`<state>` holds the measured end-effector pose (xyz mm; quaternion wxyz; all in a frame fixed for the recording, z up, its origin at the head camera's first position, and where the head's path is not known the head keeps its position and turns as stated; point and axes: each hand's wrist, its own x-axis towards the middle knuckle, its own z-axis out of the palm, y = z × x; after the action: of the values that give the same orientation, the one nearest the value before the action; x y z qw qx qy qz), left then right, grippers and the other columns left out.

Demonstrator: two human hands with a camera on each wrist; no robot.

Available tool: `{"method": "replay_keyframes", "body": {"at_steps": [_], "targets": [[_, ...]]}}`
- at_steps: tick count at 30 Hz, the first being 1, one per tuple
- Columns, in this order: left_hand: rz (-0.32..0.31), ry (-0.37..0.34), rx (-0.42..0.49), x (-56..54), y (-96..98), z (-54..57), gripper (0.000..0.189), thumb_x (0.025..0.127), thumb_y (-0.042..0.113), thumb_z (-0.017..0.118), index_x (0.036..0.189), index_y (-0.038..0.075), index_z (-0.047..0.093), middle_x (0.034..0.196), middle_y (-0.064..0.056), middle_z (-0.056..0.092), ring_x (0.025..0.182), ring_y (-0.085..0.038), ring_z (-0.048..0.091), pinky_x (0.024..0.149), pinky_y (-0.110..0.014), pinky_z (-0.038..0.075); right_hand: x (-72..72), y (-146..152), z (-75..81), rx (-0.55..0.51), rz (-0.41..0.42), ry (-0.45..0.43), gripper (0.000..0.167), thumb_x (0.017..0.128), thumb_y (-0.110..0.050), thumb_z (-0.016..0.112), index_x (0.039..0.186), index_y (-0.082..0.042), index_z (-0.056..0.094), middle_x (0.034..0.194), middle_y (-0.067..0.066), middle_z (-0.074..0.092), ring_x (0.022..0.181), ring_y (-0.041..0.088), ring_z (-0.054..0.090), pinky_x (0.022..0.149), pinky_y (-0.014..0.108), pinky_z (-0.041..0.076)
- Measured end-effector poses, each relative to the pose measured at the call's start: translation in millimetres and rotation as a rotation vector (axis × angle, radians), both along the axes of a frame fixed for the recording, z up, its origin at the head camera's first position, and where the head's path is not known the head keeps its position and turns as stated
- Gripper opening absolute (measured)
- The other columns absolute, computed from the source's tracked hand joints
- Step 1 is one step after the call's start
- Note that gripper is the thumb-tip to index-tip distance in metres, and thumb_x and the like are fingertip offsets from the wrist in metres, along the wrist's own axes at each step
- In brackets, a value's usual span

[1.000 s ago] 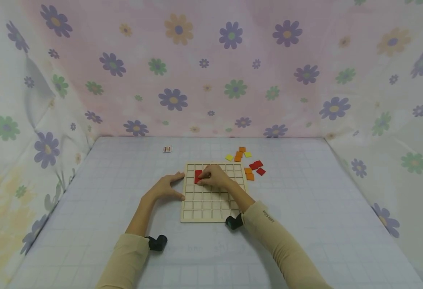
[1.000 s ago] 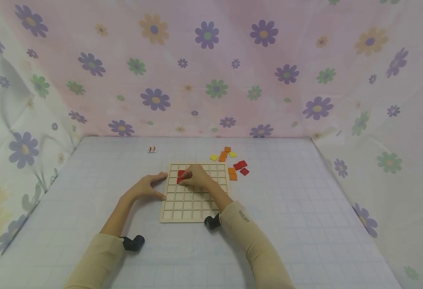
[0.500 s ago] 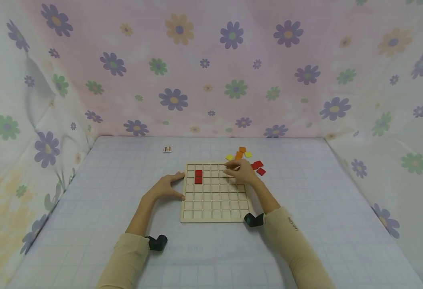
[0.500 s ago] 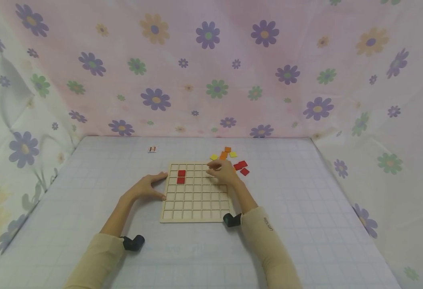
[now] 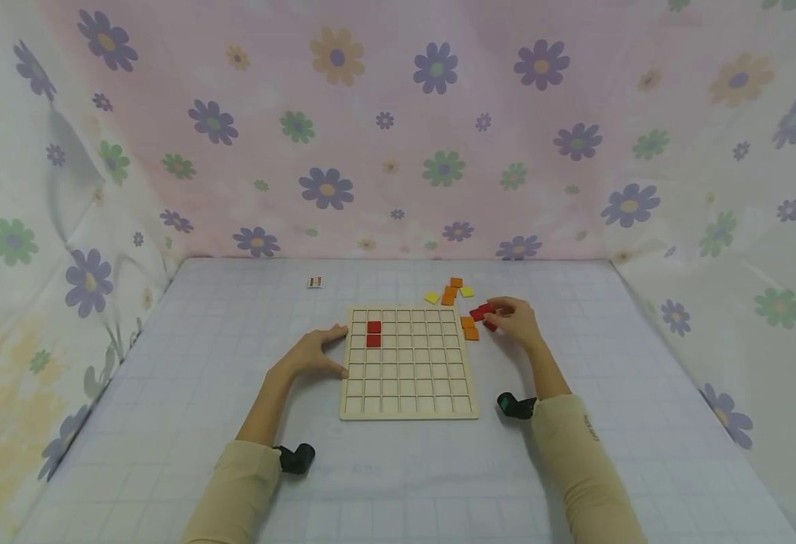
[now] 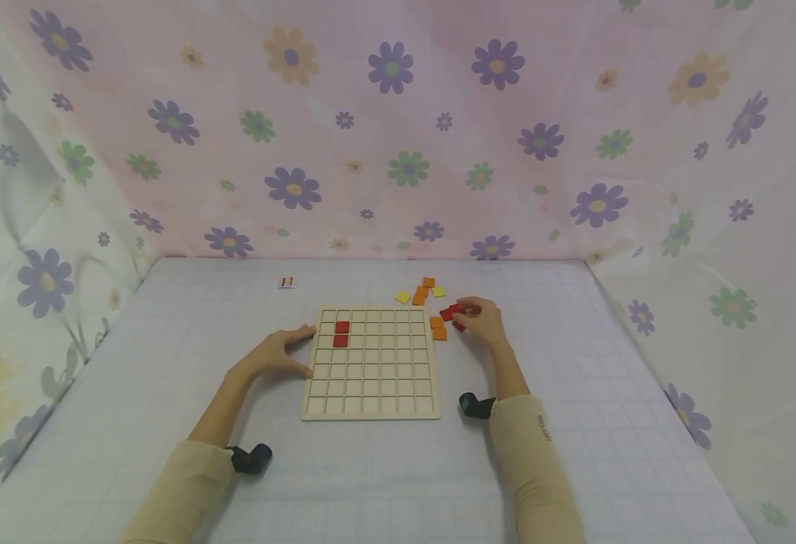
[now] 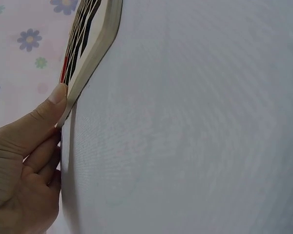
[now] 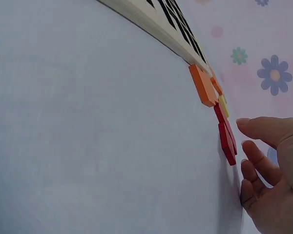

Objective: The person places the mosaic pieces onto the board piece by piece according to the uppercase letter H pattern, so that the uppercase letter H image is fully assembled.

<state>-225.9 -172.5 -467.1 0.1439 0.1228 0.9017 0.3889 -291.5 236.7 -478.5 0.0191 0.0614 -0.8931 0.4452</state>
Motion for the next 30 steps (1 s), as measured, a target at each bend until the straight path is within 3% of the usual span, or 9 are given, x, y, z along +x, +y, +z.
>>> {"method": "replay_keyframes", "body": {"at_steps": [5, 14, 30], "targets": [[0.001, -0.001, -0.003, -0.3, -0.6, -0.6, 0.091, 0.062, 0.018, 0.087, 0.140, 0.002, 0.043, 0.148, -0.018, 0.034, 0.139, -0.034, 0.026, 0.114, -0.049, 0.020, -3.8, 6.3, -2.0, 0.020, -0.018, -0.036, 0.039, 0.088, -0.011, 0.063, 0.123, 0.006, 0.056, 0.122, 0.028, 0.055, 0.109, 0.040, 0.050, 0.097, 0.051, 0.043], [-0.004, 0.001, 0.017, 0.0, -1.1, -0.2, 0.090, 0.062, 0.017, 0.087, 0.140, 0.001, 0.043, 0.147, -0.019, 0.034, 0.139, -0.034, 0.026, 0.114, -0.049, 0.020, -9.1, 3.3, -4.0, 0.047, 0.049, -0.089, 0.045, 0.085, -0.010, 0.060, 0.128, 0.004, 0.052, 0.125, 0.028, 0.053, 0.113, 0.040, 0.046, 0.101, 0.054, 0.038], [-0.001, 0.004, 0.011, 0.2, -1.4, -2.2, 0.090, 0.063, 0.020, 0.087, 0.140, 0.002, 0.043, 0.147, -0.018, 0.034, 0.139, -0.034, 0.026, 0.114, -0.049, 0.021, -13.8, -5.4, -2.9, 0.149, -0.054, -0.064, 0.045, 0.083, -0.013, 0.066, 0.120, 0.009, 0.054, 0.114, 0.027, 0.059, 0.101, 0.036, 0.053, 0.090, 0.046, 0.047]]}}
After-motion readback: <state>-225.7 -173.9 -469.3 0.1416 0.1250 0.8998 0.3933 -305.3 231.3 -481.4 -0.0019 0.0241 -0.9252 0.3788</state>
